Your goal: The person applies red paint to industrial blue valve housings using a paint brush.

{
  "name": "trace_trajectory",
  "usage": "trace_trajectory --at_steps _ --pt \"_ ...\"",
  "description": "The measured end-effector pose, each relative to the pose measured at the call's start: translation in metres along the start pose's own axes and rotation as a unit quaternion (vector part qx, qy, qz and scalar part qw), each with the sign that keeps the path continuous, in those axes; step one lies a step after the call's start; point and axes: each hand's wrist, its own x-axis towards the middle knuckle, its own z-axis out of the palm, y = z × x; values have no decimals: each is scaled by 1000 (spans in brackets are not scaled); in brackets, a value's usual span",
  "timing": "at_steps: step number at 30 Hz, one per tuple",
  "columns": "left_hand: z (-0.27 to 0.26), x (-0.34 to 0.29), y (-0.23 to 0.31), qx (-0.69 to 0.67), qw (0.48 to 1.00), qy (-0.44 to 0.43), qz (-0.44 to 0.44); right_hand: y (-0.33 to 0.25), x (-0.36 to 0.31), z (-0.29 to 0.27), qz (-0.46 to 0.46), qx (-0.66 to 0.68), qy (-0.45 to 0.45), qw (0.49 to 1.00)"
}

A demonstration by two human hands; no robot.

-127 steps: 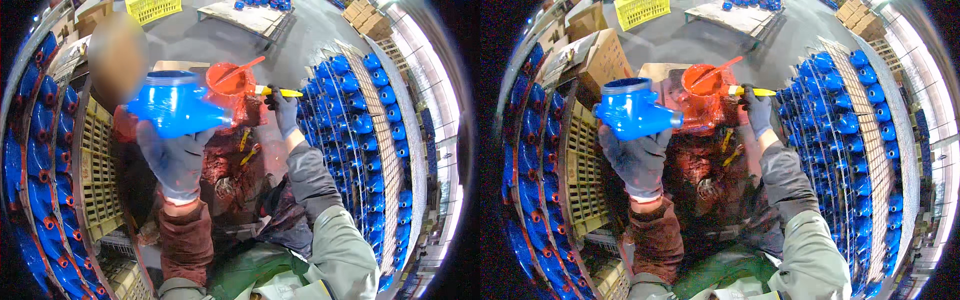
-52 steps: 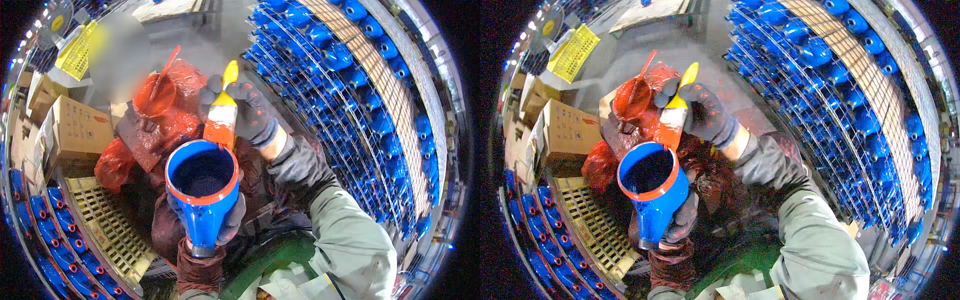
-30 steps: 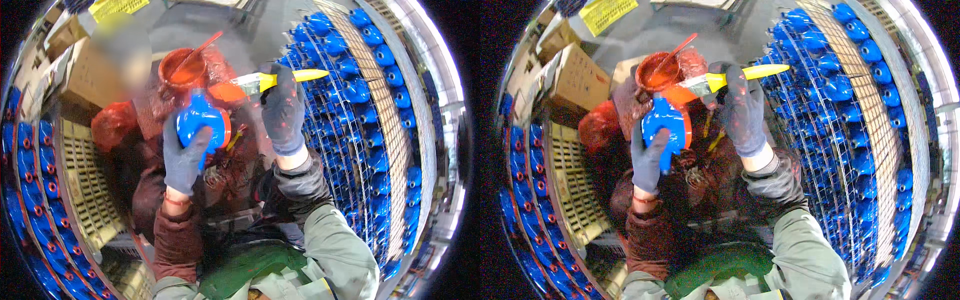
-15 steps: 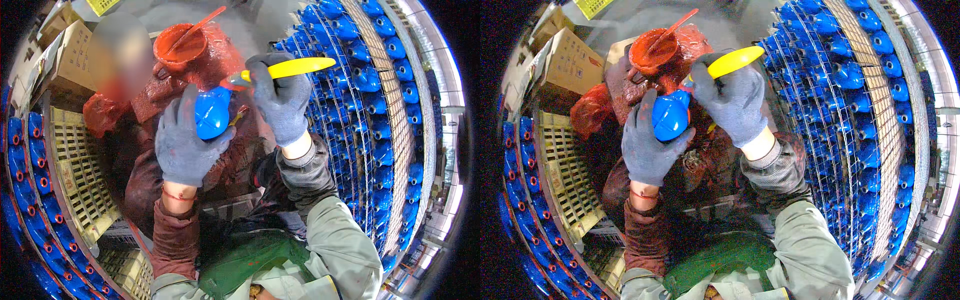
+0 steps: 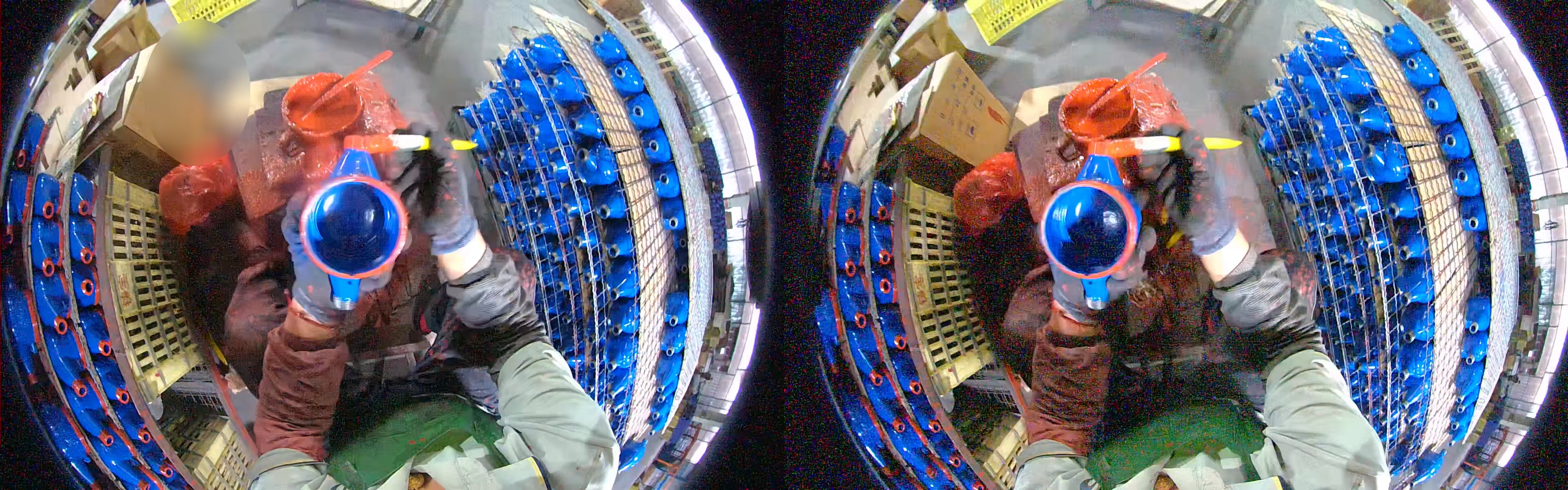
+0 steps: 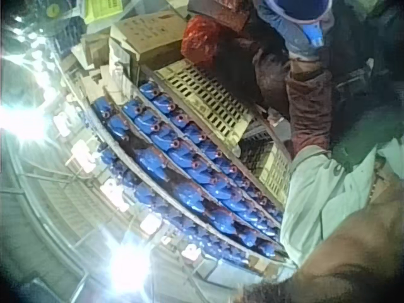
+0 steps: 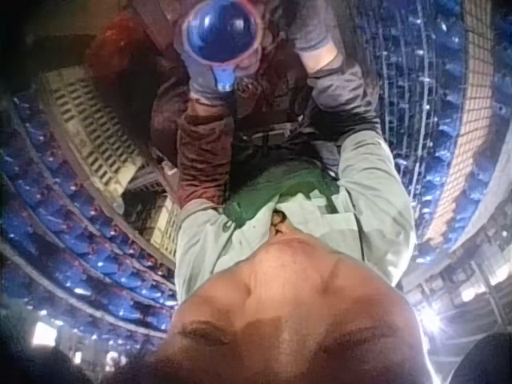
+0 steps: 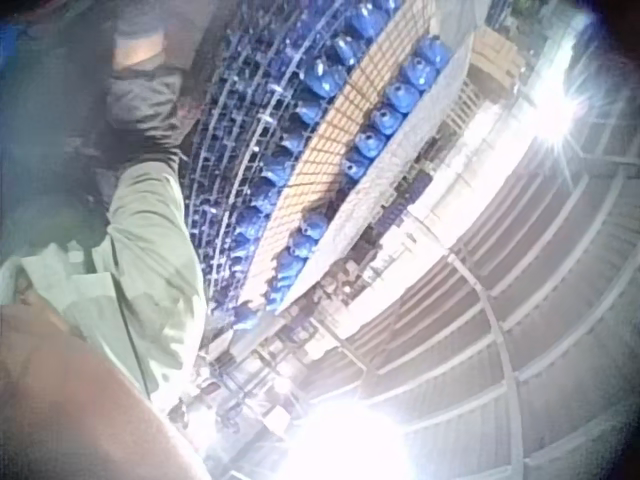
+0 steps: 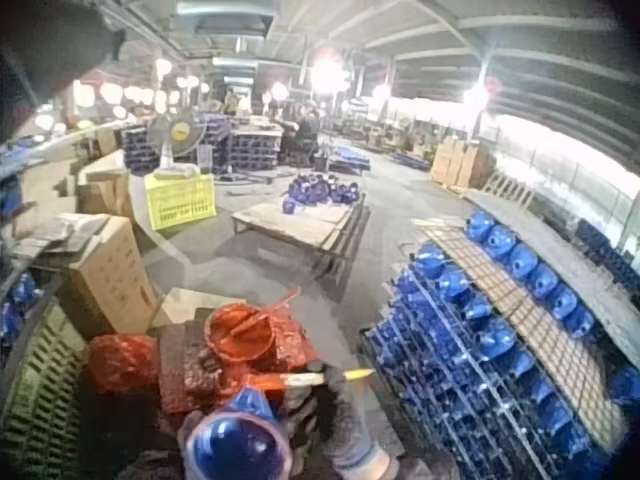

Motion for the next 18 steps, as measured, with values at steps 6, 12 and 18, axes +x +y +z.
trace_trajectory --at_steps 6,12,18 --pt "-1 11 -13 57 996 -31 62 0 3 -22 3 -28 49 998" --pt "55 -6 -1 339 920 72 185 -36 2 20 -44 -29 111 992" --pt "9 9 6 609 690 306 242 -34 -14 51 -229 -561 61 793"
